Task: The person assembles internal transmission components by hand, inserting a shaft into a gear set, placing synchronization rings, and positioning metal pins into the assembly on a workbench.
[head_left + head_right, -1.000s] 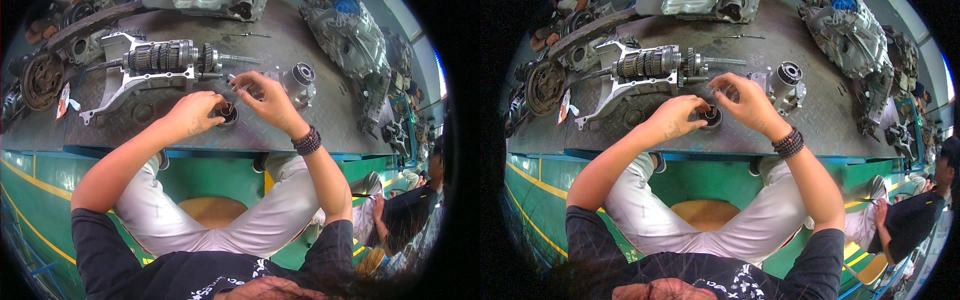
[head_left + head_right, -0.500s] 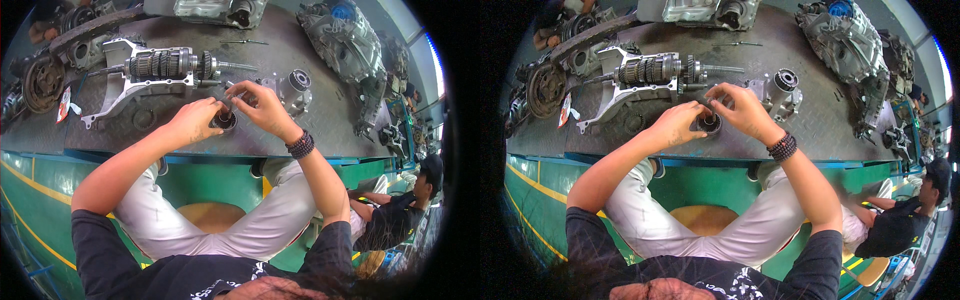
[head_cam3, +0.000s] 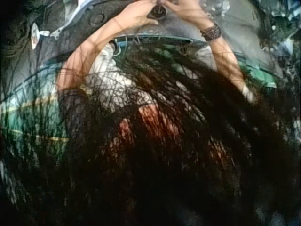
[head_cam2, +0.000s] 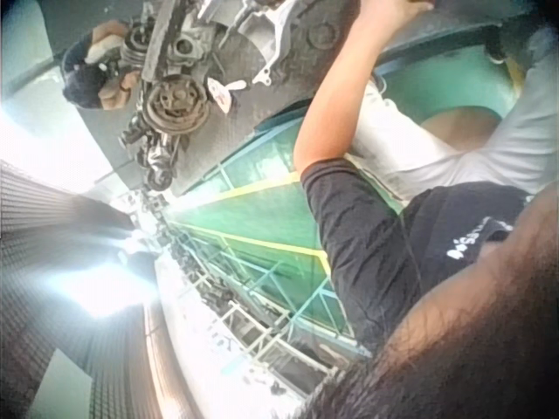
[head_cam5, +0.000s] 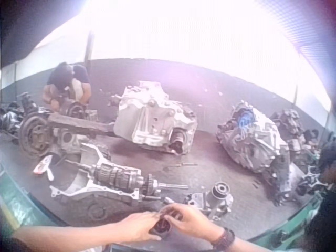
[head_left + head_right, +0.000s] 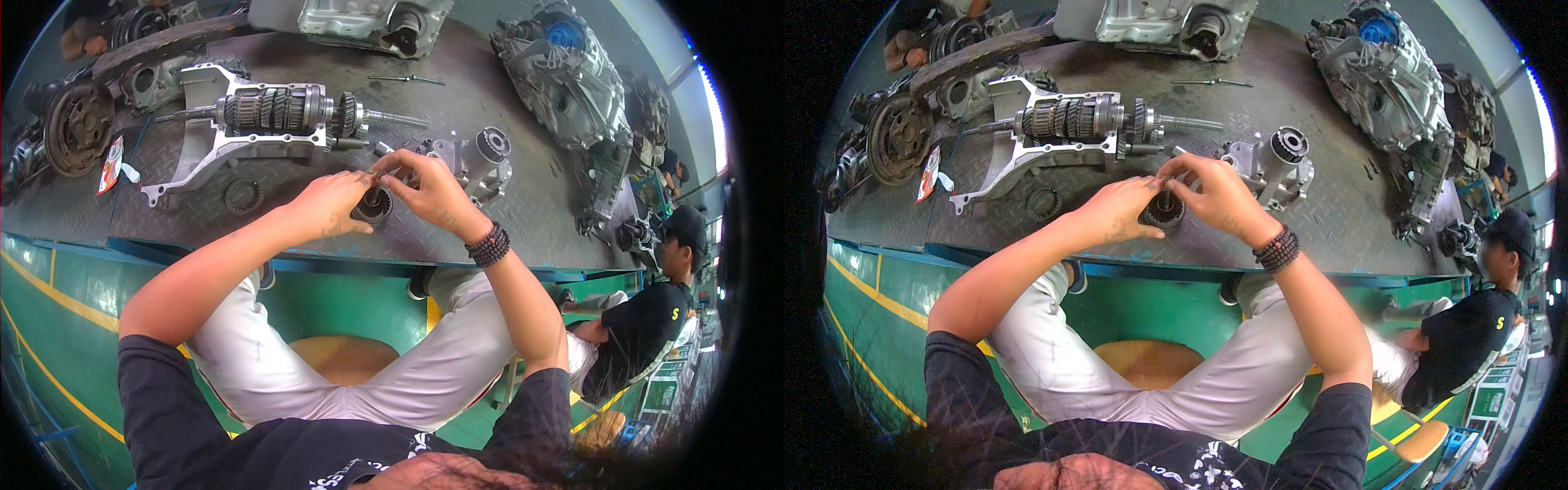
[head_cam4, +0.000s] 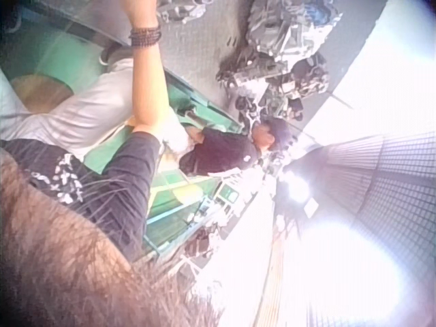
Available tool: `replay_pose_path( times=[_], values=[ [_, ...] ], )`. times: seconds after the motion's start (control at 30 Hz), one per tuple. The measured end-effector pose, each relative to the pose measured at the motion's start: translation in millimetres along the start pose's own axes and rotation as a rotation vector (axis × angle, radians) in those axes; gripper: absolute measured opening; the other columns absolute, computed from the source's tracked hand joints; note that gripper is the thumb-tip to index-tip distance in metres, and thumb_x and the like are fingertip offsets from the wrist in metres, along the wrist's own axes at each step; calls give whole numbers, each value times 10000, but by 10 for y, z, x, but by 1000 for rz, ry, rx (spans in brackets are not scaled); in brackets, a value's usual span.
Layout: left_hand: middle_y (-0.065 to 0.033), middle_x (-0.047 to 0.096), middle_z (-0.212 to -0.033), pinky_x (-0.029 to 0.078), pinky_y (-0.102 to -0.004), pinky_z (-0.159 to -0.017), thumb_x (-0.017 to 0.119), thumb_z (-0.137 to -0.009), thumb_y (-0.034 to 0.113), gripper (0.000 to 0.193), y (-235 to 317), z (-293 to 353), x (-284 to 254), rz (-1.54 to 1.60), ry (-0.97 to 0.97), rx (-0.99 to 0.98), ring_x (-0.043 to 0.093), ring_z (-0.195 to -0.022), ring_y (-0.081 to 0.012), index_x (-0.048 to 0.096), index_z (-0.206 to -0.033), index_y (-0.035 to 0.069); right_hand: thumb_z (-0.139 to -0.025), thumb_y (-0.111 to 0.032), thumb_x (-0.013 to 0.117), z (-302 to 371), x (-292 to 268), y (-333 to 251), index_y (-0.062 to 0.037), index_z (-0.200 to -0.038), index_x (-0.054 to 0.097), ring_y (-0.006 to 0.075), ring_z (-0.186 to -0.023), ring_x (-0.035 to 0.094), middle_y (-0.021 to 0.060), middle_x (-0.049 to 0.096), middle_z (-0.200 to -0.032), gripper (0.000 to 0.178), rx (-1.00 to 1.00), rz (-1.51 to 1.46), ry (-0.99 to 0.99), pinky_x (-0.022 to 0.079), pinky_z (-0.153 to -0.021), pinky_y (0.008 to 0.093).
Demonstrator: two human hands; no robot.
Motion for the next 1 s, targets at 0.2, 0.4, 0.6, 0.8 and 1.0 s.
replay_pose_path(
  times=[0.2, 0.4, 0.6, 0.8, 1.0],
  values=[
    [-243, 588, -1391, 451, -458, -1126, 851, -796, 417, 900, 15, -28, 19, -58, 36, 21, 541, -1324, -385, 461, -1459, -51, -970, -90, 667, -12, -45, 116, -12, -1110, 703, 196, -775, 714, 124, 754, -937, 164, 87, 13, -12, 566, -728, 342],
    [-248, 599, -1362, 463, -468, -1109, 883, -764, 331, 929, 91, -20, -34, 93, 32, -41, 571, -1278, -404, 427, -1502, -2, -968, -102, 661, 15, -120, 185, -12, -1113, 710, 223, -783, 722, 131, 768, -966, 178, 53, 91, 49, 567, -751, 360],
    [-266, 602, -1335, 514, -473, -1051, 882, -716, 241, 941, 86, -50, -81, 122, 73, 3, 614, -1210, -435, 427, -1508, 13, -983, -136, 680, 39, -124, 367, -16, -1181, 703, 232, -937, 729, 131, 765, -1058, 232, 115, 133, 17, 568, -859, 369],
    [-227, 555, -1449, 457, -467, -1147, 882, -739, 179, 939, 26, -45, -117, 158, 76, -61, 540, -1350, -400, 409, -1539, 52, -993, -131, 672, -12, -77, 487, 8, -1201, 692, 210, -1000, 740, 133, 768, -1065, 251, 200, 121, -72, 570, -888, 341],
    [-202, 561, -1442, 456, -471, -1142, 880, -744, 141, 931, 15, -48, -53, 185, 84, -27, 543, -1345, -392, 408, -1544, 93, -995, -106, 630, 55, -88, 479, 22, -1180, 700, 178, -982, 736, 112, 769, -1045, 235, 297, 63, -163, 564, -886, 317]
  ],
)
Point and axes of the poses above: each hand's wrist, its own z-axis away from the middle knuckle, its own x-axis out of the palm, y = z × x, the point moved 5 cm from there along -z, towards the middle knuckle
